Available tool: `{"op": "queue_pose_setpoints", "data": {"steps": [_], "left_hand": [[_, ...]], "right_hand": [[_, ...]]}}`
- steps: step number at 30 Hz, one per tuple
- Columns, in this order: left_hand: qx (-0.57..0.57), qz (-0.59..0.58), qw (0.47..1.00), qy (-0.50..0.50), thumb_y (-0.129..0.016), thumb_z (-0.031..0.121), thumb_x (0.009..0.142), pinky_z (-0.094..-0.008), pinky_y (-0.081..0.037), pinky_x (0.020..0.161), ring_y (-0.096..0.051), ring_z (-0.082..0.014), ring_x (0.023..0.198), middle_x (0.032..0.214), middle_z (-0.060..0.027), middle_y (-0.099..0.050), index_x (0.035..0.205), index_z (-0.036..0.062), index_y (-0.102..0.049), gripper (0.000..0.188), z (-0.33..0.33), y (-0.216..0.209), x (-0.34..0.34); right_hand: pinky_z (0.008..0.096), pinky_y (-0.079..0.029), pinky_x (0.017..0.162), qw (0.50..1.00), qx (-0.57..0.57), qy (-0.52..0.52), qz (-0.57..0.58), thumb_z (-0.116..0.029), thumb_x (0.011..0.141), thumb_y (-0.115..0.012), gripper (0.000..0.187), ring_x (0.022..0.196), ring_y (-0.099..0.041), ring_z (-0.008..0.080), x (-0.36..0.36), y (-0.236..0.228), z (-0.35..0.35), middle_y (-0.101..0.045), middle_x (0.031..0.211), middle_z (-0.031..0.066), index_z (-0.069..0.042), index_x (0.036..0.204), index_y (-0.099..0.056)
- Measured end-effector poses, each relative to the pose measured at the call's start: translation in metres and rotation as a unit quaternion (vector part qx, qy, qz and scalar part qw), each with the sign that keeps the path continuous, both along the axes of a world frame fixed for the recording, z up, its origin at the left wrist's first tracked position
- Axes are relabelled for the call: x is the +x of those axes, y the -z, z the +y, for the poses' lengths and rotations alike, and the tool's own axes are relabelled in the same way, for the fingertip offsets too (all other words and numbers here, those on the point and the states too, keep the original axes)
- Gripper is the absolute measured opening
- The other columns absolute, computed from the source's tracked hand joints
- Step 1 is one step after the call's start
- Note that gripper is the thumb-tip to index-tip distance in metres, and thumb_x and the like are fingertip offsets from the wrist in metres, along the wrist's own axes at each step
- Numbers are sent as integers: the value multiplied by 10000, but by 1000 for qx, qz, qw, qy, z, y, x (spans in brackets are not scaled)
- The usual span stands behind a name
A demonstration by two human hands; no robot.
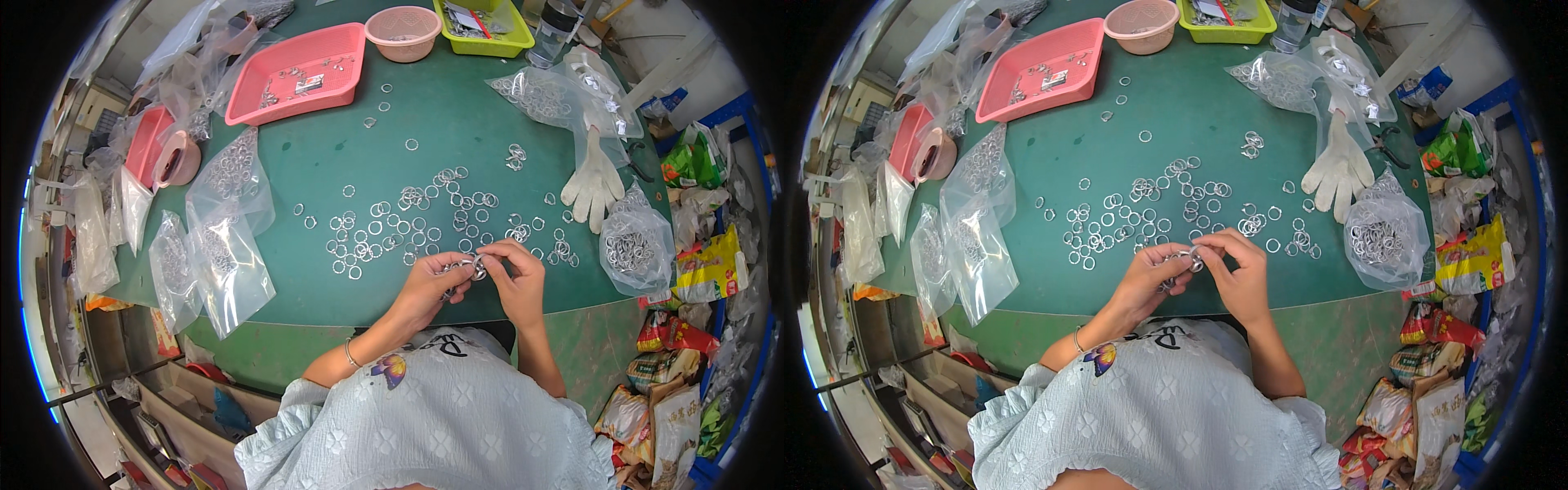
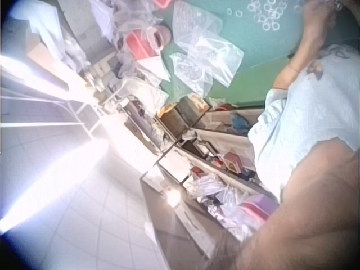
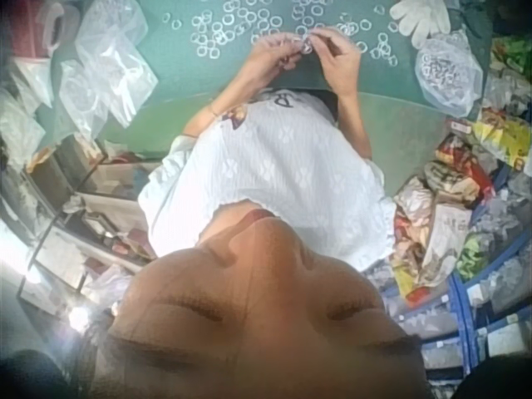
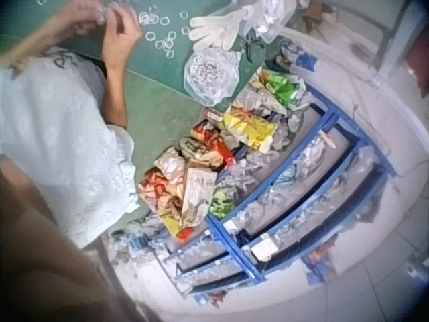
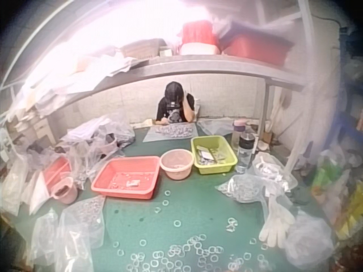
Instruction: The person sits at a green table and assembles small metal keyrings by hand. They pick up individual rings and link them together, occasionally placing the assembled pieces into a pink tray or a clear plastic bag.
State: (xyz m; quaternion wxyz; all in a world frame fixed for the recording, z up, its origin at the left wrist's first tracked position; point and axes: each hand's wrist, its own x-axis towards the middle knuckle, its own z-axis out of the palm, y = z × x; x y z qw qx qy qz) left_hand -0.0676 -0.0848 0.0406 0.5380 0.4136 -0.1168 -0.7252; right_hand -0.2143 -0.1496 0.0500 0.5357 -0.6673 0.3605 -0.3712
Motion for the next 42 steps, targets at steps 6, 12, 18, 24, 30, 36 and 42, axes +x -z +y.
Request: {"op": "queue_pose_setpoints", "data": {"steps": [6, 12, 18, 24, 30, 36, 42], "left_hand": [[-14, -13, 1000, 6, -608, 102, 851, -202, -357, 503, -487, -64, 633, 775, -9, -577, 956, 10, -612, 140, 1, 1, 4], [-3, -1, 1000, -26, -606, 114, 857, -201, -356, 513, -486, -56, 631, 752, -2, -574, 952, 9, -609, 141, 1, -2, 2], [-10, 20, 999, -35, -608, 129, 861, -199, -360, 520, -479, -54, 638, 778, 4, -573, 965, 14, -605, 154, -1, 2, 4], [-12, 38, 998, -46, -624, 100, 844, -193, -364, 516, -475, -46, 640, 789, 3, -578, 979, 18, -601, 160, -2, -2, 3], [-39, -53, 998, -20, -633, 68, 824, -193, -336, 482, -459, -46, 627, 805, 1, -566, 983, 27, -587, 171, 0, -2, 4], [22, 27, 999, -38, -632, 75, 829, -172, -354, 484, -467, -43, 612, 758, 26, -555, 946, 60, -592, 125, -8, 9, 14], [46, -24, 992, -117, -611, 97, 849, -170, -365, 489, -472, -47, 615, 777, 23, -567, 986, 38, -603, 149, -21, 32, 24]], "right_hand": [[241, -441, 649, 988, -146, -40, -18, 24, 764, -623, 97, 713, -554, 129, 6, -8, 0, -571, 794, 64, 21, 859, -640], [207, -419, 639, 984, 158, 8, -78, -19, 847, -581, 56, 690, -511, 75, 0, 3, 3, -556, 767, 6, 19, 885, -597], [197, -418, 662, 970, 224, -35, -84, -30, 869, -563, 59, 733, -494, 49, -5, 6, 8, -542, 821, 8, 18, 896, -543], [218, -435, 760, 981, 118, -24, -155, 26, 859, -544, 38, 882, -504, 87, 5, 10, 12, -497, 1049, 77, 39, 894, -540], [225, -438, 782, 974, 142, -23, -173, 32, 859, -543, 33, 907, -522, 99, 6, 12, 12, -523, 1050, 89, 46, 882, -562], [220, -438, 741, 987, 77, 25, -137, 38, 847, -545, 30, 847, -533, 98, 17, 32, 2, -545, 1014, 83, 48, 871, -560], [218, -422, 691, 993, -99, 61, -29, -3, 854, -548, 38, 797, -510, 100, 46, 57, -8, -550, 1008, 77, 21, 826, -539]]}}
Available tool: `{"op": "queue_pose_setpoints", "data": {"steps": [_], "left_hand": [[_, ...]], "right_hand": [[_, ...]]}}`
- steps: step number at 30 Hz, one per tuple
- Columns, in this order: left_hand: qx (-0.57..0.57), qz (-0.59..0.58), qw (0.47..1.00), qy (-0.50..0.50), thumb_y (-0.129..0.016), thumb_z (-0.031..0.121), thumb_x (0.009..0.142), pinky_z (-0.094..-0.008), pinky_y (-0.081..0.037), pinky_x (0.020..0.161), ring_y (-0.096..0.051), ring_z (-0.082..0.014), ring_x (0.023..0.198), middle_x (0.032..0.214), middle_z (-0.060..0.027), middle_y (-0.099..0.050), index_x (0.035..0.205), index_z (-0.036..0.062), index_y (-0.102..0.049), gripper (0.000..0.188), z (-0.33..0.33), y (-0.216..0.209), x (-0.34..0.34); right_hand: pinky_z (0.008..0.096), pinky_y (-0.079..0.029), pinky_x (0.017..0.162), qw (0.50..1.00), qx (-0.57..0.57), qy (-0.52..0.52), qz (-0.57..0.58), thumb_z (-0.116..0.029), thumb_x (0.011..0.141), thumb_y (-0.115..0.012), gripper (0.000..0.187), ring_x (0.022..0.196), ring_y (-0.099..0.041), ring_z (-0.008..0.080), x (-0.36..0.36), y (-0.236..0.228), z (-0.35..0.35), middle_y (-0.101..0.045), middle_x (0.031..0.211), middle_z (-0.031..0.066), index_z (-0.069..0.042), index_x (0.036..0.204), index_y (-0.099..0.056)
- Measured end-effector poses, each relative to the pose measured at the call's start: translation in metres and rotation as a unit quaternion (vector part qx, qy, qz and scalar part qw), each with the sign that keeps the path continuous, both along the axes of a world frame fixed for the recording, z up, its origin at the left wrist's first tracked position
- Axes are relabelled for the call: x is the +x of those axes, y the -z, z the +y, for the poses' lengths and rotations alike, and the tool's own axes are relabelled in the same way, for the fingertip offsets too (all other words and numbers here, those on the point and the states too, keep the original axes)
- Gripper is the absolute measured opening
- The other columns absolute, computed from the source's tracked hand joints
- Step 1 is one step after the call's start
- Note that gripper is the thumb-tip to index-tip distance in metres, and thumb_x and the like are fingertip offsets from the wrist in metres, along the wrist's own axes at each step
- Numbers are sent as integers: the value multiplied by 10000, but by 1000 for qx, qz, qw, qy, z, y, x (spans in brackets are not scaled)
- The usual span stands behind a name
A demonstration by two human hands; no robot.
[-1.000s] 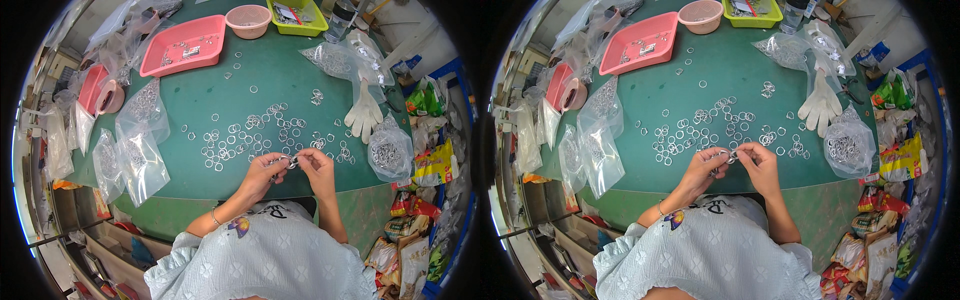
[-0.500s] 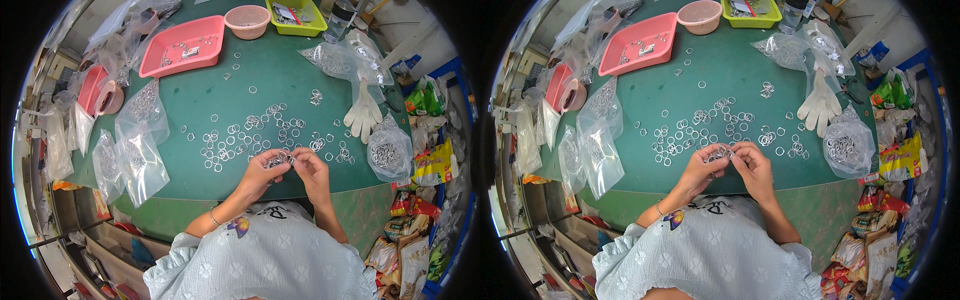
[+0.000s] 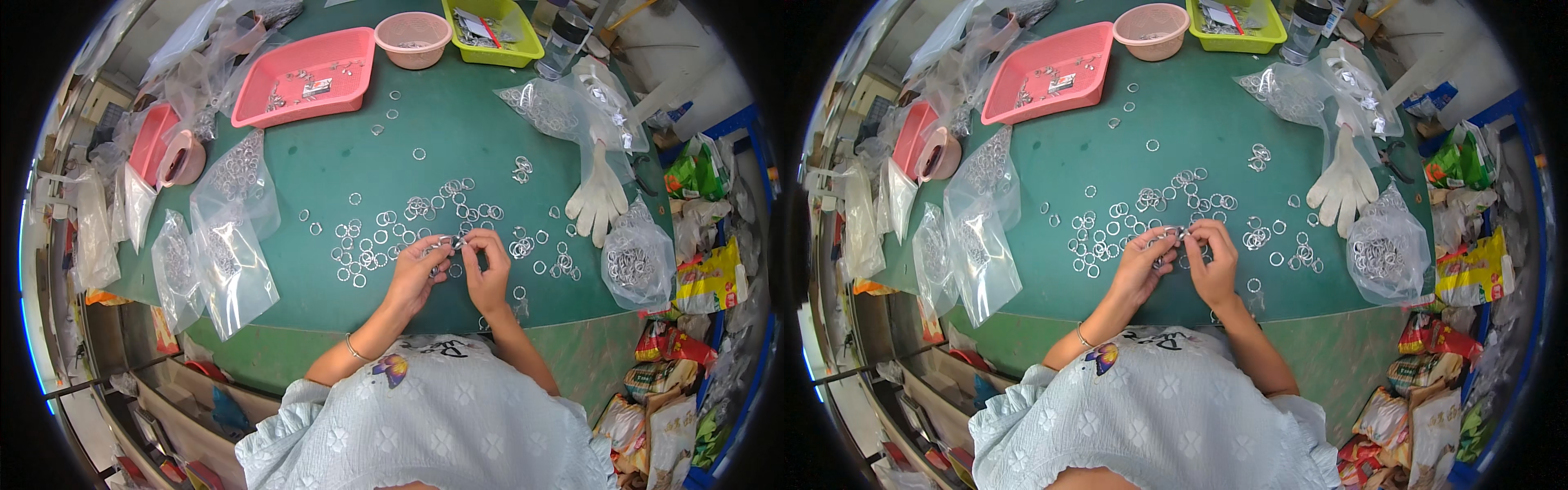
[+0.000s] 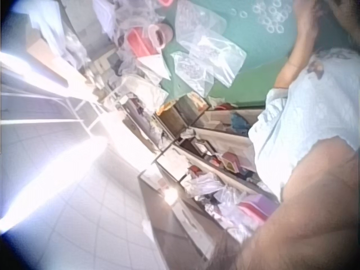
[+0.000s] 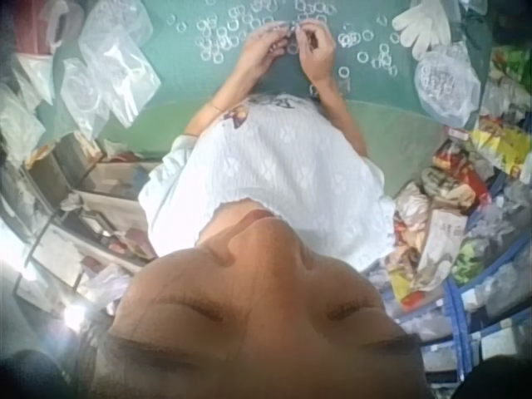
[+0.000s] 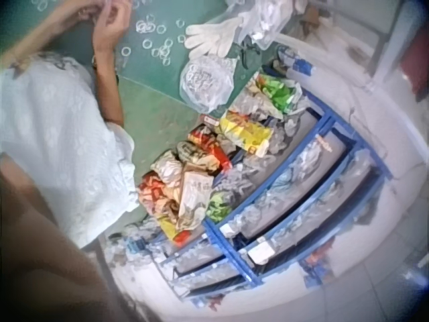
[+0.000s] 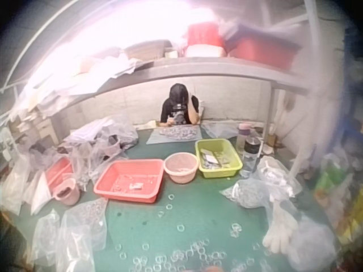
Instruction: The person sits at a green table and assembles small metal keyrings by hand. They pick up individual rings and link them together, occasionally placing the assembled pieces into a pink tray or a clear plastic bag.
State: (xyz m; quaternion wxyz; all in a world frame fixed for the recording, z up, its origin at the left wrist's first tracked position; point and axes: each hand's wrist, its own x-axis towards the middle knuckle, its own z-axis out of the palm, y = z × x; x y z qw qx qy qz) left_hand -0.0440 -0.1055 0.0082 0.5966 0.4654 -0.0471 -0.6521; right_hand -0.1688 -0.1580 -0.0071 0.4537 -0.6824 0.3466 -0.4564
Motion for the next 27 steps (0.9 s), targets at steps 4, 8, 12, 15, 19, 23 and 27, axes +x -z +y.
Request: {"op": "queue_pose_setpoints", "data": {"steps": [4, 8, 12, 15, 19, 23, 27], "left_hand": [[-6, -14, 1000, -2, -625, 69, 833, -173, -367, 486, -471, -39, 609, 771, 21, -572, 1025, 27, -603, 198, -1, -1, 4], [-28, -112, 993, 25, -656, 56, 806, -169, -368, 489, -472, -25, 605, 753, 25, -577, 1020, 19, -609, 221, -2, -4, 3], [-48, -205, 977, 33, -660, 17, 788, -172, -373, 473, -475, -33, 570, 784, 11, -588, 1022, 26, -608, 240, -4, -3, -1], [-30, -176, 982, 60, -650, 86, 818, -165, -371, 483, -477, -31, 618, 769, 14, -579, 995, 15, -610, 194, -2, 4, 4], [-53, 132, 988, 60, -568, 152, 873, -173, -377, 467, -483, -67, 639, 841, -45, -573, 1000, 4, -575, 195, -4, 3, 15], [-116, 195, 970, 84, -483, 264, 921, -187, -381, 460, -489, -104, 659, 895, -97, -563, 993, -1, -542, 280, 1, 1, 18], [-133, 216, 965, 71, -450, 321, 928, -215, -403, 462, -501, -140, 678, 913, -130, -557, 875, 3, -546, 336, 5, -2, 16]], "right_hand": [[226, -433, 653, 997, 69, 2, -42, -4, 828, -567, 46, 727, -530, 115, 4, 12, -4, -585, 949, 104, 22, 861, -549], [210, -422, 675, 967, 192, -58, -154, -50, 882, -544, 70, 766, -525, 86, 0, 12, -10, -586, 1007, 72, 15, 888, -568], [207, -434, 721, 957, 243, -70, -144, -85, 898, -546, 117, 818, -551, 95, -4, 9, -12, -592, 990, 79, 30, 909, -567], [259, -456, 771, 956, 258, -28, -135, -97, 898, -541, 113, 798, -576, 124, -1, -2, -12, -609, 943, 87, 14, 913, -561], [244, -460, 734, 960, 229, -24, -157, -50, 867, -573, 80, 785, -577, 119, -3, -7, -15, -611, 943, 84, 12, 917, -561], [272, -455, 715, 994, 88, 4, 58, -9, 786, -647, 136, 811, -580, 176, -24, -25, -24, -606, 945, 97, 12, 895, -568], [369, -436, 746, 970, -97, 17, 223, -28, 688, -703, 234, 871, -541, 297, -47, -35, -21, -577, 944, 108, -10, 883, -575]]}}
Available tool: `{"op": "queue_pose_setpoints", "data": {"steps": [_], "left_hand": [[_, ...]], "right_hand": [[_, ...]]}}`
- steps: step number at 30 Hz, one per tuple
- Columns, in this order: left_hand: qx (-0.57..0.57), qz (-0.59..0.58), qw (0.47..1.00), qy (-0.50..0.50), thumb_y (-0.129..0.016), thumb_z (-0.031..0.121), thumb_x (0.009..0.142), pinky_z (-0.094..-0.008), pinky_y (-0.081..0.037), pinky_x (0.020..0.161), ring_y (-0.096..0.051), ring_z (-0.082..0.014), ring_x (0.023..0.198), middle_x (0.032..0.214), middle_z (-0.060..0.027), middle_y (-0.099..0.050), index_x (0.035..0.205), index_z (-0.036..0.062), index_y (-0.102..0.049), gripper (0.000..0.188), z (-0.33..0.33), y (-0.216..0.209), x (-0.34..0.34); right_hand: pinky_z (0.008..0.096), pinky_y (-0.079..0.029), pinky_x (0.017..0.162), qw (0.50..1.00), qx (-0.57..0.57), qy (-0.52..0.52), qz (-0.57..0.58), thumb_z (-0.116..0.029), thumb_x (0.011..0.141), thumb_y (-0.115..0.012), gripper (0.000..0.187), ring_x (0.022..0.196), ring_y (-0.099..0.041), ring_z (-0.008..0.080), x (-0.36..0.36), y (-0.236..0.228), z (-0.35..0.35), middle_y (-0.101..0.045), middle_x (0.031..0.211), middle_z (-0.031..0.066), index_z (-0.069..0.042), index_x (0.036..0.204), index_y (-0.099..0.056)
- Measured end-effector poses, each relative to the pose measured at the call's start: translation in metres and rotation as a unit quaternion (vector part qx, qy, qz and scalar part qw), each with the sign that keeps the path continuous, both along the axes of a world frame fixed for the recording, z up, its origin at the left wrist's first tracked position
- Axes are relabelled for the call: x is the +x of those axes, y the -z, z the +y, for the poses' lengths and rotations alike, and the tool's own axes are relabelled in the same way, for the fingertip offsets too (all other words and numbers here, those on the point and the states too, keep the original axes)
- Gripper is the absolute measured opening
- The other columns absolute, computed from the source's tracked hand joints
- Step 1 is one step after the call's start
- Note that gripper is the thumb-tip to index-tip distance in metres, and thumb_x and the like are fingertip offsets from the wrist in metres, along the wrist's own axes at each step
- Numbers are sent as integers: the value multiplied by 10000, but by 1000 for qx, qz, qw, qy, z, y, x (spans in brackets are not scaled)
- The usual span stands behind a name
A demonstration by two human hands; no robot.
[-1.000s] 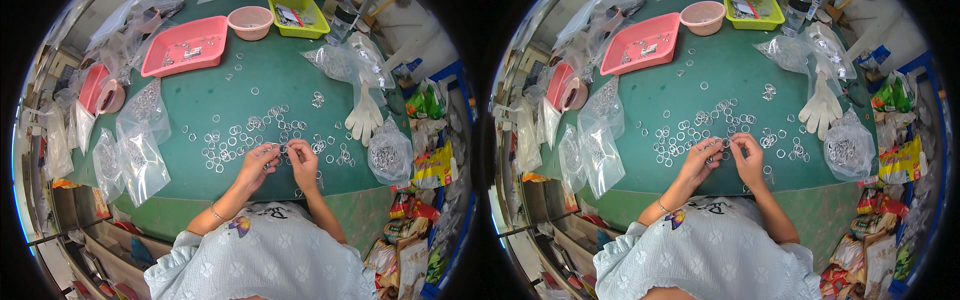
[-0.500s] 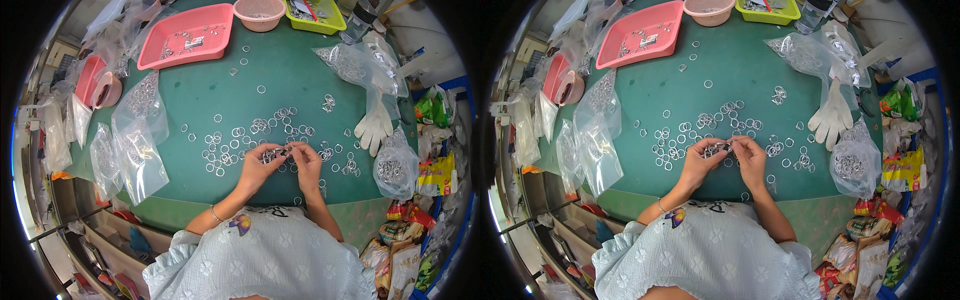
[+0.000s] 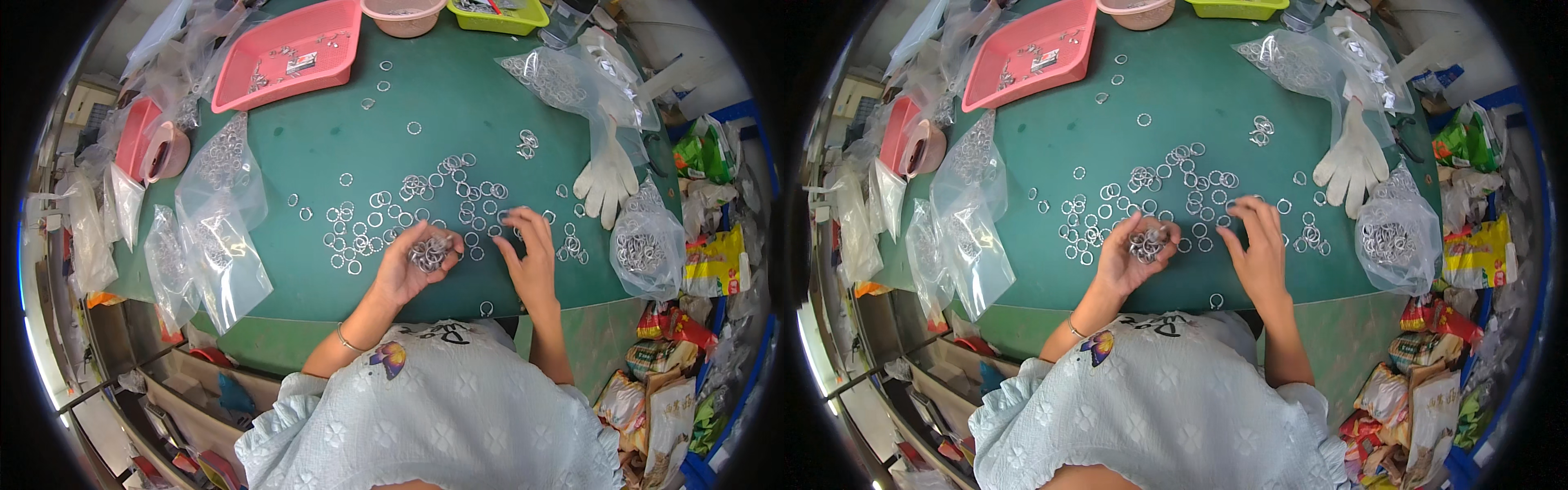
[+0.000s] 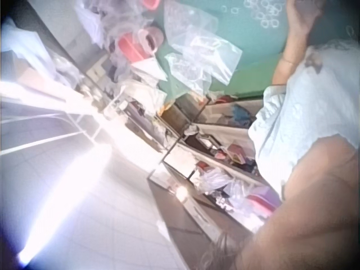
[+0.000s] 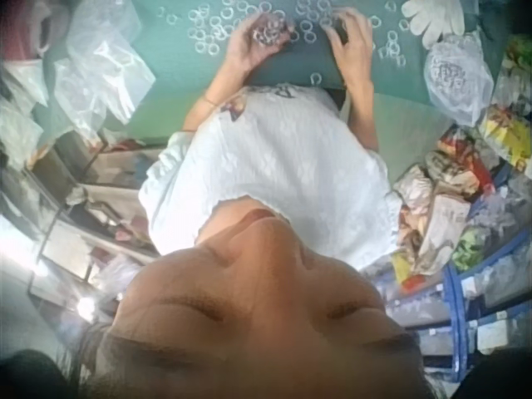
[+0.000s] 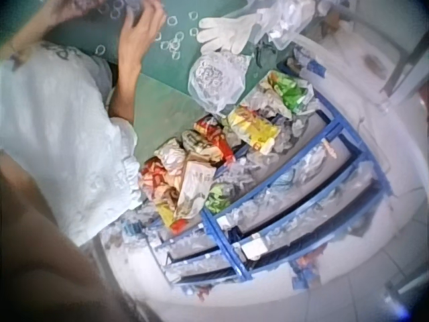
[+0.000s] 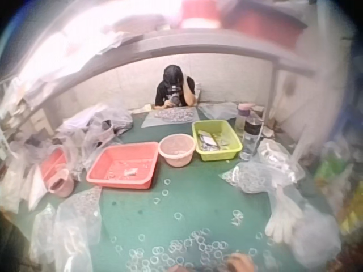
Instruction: The person sits at a green table and assembles small metal keyrings by hand. They pick up individual rings and link them together, occasionally placing the assembled pieces into a pink tray or a clear plastic bag.
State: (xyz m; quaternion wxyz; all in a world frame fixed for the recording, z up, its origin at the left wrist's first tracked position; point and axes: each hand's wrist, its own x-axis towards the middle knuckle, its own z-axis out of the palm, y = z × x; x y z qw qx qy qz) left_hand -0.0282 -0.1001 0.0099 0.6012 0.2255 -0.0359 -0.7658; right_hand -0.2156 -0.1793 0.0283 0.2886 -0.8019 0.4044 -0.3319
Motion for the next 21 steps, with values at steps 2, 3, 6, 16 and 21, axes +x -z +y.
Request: {"op": "queue_pose_setpoints", "data": {"steps": [2, 3, 6, 16, 21], "left_hand": [[4, 73, 997, 5, -483, 298, 912, -224, -407, 460, -510, -155, 684, 882, -131, -558, 802, 33, -555, 296, 4, 8, 0], [27, 69, 997, 9, -490, 290, 909, -223, -410, 460, -514, -160, 684, 866, -126, -559, 803, 38, -556, 281, 6, 9, 0], [70, 56, 996, 30, -513, 261, 896, -223, -424, 462, -527, -169, 684, 827, -111, -564, 813, 48, -559, 233, 11, 9, -2], [95, -89, 985, 116, -467, 173, 906, -303, -541, 693, -605, -249, 935, 1067, -178, -591, 1165, -11, -521, 321, 30, 0, -9], [144, -40, 982, 116, -468, 268, 928, -364, -514, 832, -588, -253, 1032, 1172, -179, -565, 1184, -28, -516, 395, 35, -7, -13]], "right_hand": [[377, -407, 760, 998, 20, -43, 37, -65, 656, -726, 266, 870, -514, 291, -19, -2, 14, -554, 919, 92, -24, 874, -579], [374, -395, 760, 991, 48, -95, 75, -78, 646, -733, 278, 871, -507, 282, -26, -7, 20, -546, 918, 86, -31, 873, -580], [358, -348, 752, 964, 106, -191, 153, -145, 604, -759, 324, 870, -482, 250, -37, -18, 39, -511, 904, 60, -62, 861, -581], [316, -411, 613, 987, 157, -13, 40, -45, 694, -703, 167, 667, -513, 216, -25, 1, 47, -537, 751, 74, -11, 823, -603], [262, -413, 600, 976, 183, -105, -55, -25, 725, -671, 201, 658, -497, 154, 3, -20, 49, -568, 808, 57, -18, 921, -625]]}}
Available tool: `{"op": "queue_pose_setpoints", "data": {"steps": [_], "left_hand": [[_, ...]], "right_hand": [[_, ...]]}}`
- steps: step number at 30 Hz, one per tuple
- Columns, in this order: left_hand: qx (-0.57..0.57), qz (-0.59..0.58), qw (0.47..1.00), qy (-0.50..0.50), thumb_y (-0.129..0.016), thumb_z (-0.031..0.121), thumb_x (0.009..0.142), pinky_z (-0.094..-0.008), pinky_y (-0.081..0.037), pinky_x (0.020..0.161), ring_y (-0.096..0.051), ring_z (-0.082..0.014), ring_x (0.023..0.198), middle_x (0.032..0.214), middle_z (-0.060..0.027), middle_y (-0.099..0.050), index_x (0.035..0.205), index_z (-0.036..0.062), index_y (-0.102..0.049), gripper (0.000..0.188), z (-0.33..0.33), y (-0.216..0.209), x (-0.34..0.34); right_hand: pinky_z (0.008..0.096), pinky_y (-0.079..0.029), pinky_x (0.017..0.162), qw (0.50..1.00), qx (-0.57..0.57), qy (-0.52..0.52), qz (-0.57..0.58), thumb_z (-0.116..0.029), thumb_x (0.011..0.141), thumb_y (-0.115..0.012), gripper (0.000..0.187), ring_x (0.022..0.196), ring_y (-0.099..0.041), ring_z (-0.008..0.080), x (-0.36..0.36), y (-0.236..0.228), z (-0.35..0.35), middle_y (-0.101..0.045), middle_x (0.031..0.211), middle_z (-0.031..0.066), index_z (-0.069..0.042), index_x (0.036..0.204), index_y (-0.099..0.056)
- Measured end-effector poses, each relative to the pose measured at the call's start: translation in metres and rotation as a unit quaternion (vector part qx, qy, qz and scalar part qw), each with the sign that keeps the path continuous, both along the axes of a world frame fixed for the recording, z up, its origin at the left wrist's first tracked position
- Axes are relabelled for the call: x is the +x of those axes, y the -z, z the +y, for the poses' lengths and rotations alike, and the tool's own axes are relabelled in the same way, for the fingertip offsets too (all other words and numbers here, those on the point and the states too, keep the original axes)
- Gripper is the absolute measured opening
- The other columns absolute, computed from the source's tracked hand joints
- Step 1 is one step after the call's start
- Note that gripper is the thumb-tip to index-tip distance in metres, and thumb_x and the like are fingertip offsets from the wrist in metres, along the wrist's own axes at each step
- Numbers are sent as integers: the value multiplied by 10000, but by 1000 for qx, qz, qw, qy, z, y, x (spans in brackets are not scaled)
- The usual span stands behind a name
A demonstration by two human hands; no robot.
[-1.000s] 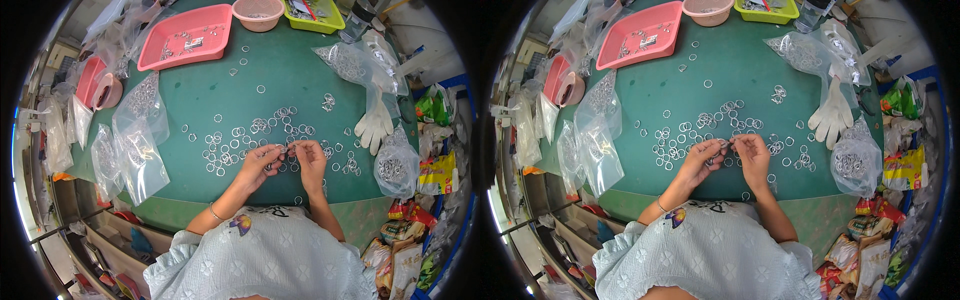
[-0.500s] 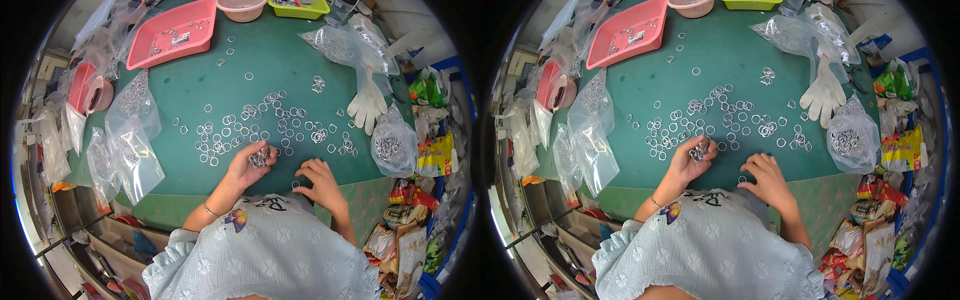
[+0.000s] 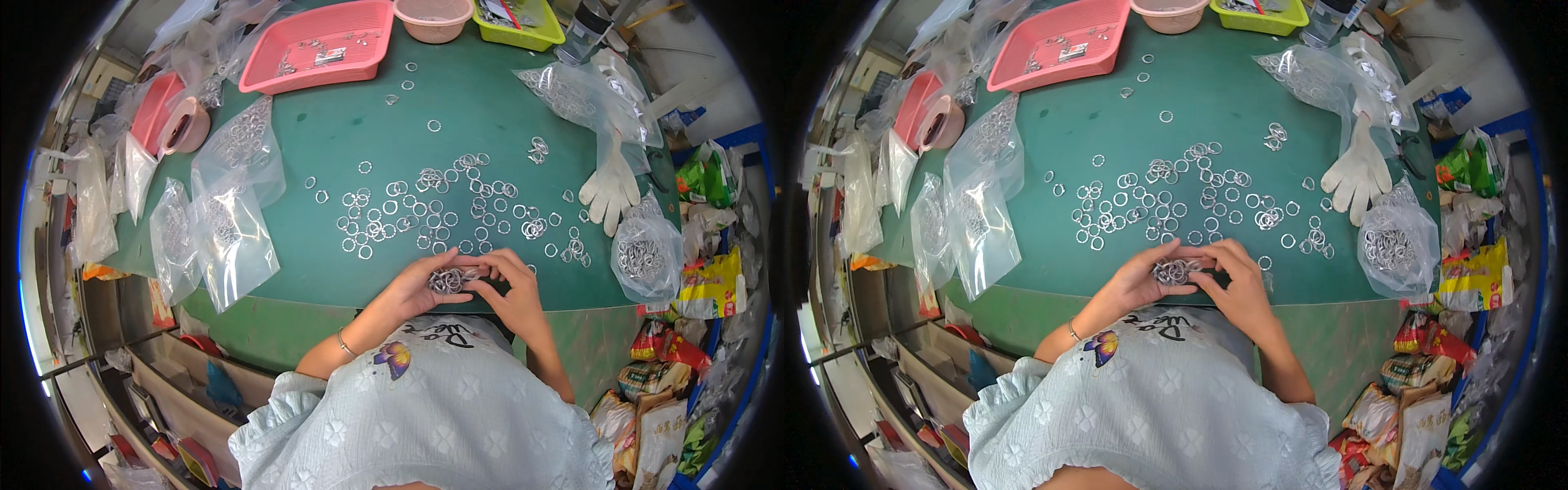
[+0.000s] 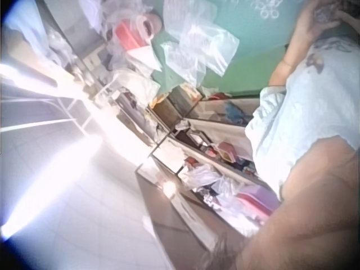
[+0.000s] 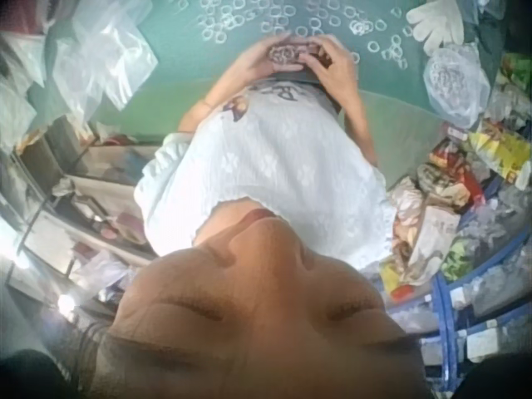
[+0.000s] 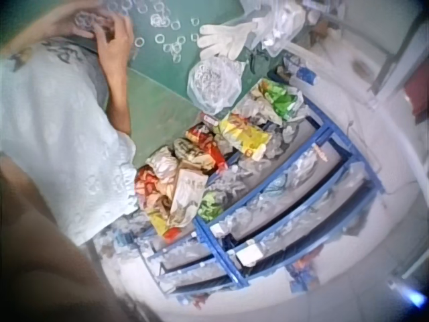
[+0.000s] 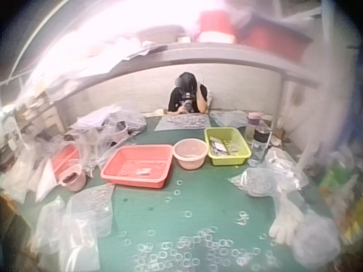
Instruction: The person sits at a green table and assembles small metal keyrings by hand. They pick up individual rings and link them together, occasionally placing the assembled pieces into a pink tray or a clear plastic bag.
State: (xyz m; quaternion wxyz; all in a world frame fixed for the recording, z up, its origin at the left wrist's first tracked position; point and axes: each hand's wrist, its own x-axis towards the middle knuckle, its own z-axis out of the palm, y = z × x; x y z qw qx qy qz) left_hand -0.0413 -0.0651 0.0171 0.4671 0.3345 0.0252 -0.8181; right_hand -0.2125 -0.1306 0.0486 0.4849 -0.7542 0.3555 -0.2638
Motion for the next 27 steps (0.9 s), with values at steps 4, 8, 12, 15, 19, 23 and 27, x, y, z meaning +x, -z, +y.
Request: {"op": "queue_pose_setpoints", "data": {"steps": [4, 8, 12, 15, 19, 23, 27], "left_hand": [[-43, -18, 999, -6, -486, 329, 922, -277, -538, 611, -634, -195, 828, 980, -124, -627, 1013, 13, -595, 346, 14, 25, 4], [11, -6, 1000, -17, -442, 380, 935, -261, -493, 477, -610, -184, 685, 832, -107, -607, 936, 16, -599, 396, 29, 18, 9], [-32, 36, 999, -15, -397, 378, 947, -259, -510, 492, -611, -199, 688, 827, -116, -600, 920, 23, -588, 403, 41, 12, 18], [-16, 13, 999, -35, -398, 340, 950, -263, -528, 534, -618, -194, 719, 849, -116, -606, 936, 31, -570, 353, 44, 15, 21], [-18, -8, 996, -89, -388, 324, 954, -291, -539, 646, -617, -190, 815, 937, -109, -615, 1080, 26, -546, 360, 45, 25, 25], [19, -9, 981, -193, -404, 321, 953, -305, -522, 730, -608, -175, 875, 987, -77, -612, 1167, 35, -526, 377, 40, 2, 24], [-46, 28, 977, -207, -400, 331, 956, -329, -529, 751, -605, -198, 935, 1031, -95, -608, 1112, 29, -555, 373, 43, 28, 32]], "right_hand": [[271, -420, 618, 999, 0, 35, 5, -22, 751, -639, 196, 702, -509, 156, 16, 9, -8, -573, 875, 65, -27, 947, -625], [336, -418, 711, 993, -119, -20, 13, -18, 730, -641, 234, 775, -504, 234, 44, 29, -19, -559, 941, 67, -32, 963, -631], [366, -375, 726, 965, -237, -75, 81, -75, 699, -668, 213, 858, -479, 239, 76, 40, -21, -539, 937, 38, -60, 911, -646], [360, -346, 696, 948, -293, -65, 105, -93, 700, -668, 132, 825, -473, 227, 81, 51, -21, -532, 882, 32, -62, 824, -632], [362, -346, 710, 953, -286, -52, 86, -84, 715, -662, 101, 814, -487, 234, 77, 48, -20, -545, 873, 44, -54, 802, -621], [349, -367, 773, 980, -132, -147, 18, -85, 717, -669, 119, 847, -506, 235, 69, 18, -12, -569, 889, 52, -44, 822, -631], [354, -373, 884, 989, -76, -129, -2, -120, 735, -677, 234, 949, -506, 258, 77, 21, -26, -579, 994, 70, -34, 950, -637]]}}
